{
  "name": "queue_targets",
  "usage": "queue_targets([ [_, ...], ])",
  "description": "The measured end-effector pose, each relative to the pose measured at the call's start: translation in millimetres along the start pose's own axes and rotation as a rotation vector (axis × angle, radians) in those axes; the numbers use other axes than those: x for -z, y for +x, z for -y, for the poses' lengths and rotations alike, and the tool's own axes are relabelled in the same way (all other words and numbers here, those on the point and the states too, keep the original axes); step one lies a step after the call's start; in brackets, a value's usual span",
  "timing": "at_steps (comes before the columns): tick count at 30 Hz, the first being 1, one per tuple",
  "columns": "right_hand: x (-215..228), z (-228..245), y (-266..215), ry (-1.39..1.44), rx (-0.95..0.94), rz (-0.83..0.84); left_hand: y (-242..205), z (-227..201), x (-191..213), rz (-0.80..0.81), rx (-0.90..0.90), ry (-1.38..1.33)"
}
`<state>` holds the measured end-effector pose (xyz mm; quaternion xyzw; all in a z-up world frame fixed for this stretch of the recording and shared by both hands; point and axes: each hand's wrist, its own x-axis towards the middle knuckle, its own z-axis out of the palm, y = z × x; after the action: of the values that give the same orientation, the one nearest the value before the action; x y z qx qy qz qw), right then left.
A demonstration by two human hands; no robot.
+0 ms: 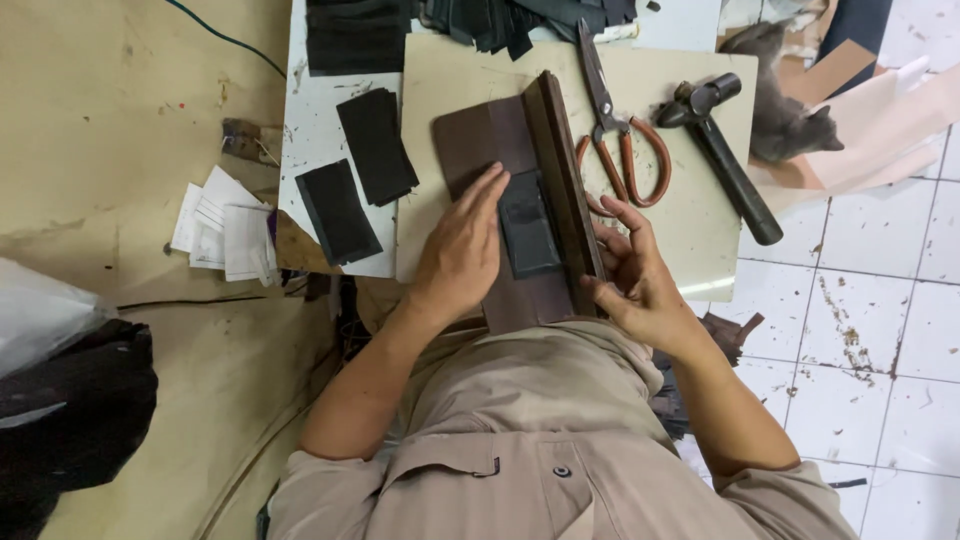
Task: Trimming leather components with scissors and assembling them onto a base using a hammer
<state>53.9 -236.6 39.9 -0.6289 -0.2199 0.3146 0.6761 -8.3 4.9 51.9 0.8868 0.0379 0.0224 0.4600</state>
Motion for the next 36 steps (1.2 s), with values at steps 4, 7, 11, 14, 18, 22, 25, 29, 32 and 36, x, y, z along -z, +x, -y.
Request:
queue_targets([
  [4, -2, 0, 1, -0.052, 0.014, -0.008, 15, 27, -15, -0.095, -0.199, 0.308],
  [7, -4, 0, 0, -0.111, 0.041, -0.010, 26, 37, -22, -0.063, -0.128, 0.492],
  [11, -6, 8, -2, -0.268, 0.078, -0.043, 31, 51, -16, -0.035, -0.093, 0.349],
  [14, -16, 24, -1, -0.518, 0.193, -0.090, 23, 44, 2, -0.002, -0.071, 0.166],
  [18, -36, 24, -1, -0.859, 0.459, -0.225, 10, 43, 29, 0.012, 0.035, 0.044],
  [22, -75, -2, 22, -0.994, 0.486, -0.245, 2, 48, 29, 0.006, 0.066, 0.068],
  [25, -85, -23, 38, -1.168, 0.390, -0.235, 1, 55, 26, -0.047, -0.018, 0.029],
  [29, -81, -47, 41, -1.240, 0.328, -0.224, -2, 64, 22, -0.158, -0.203, 0.191],
  [32, -80, -59, 38, -1.192, 0.340, -0.232, -8, 56, 21, -0.185, -0.350, 0.395],
  [36, -75, -75, 35, -1.251, 0.457, -0.210, -14, 59, 19, -0.152, -0.397, 0.566],
])
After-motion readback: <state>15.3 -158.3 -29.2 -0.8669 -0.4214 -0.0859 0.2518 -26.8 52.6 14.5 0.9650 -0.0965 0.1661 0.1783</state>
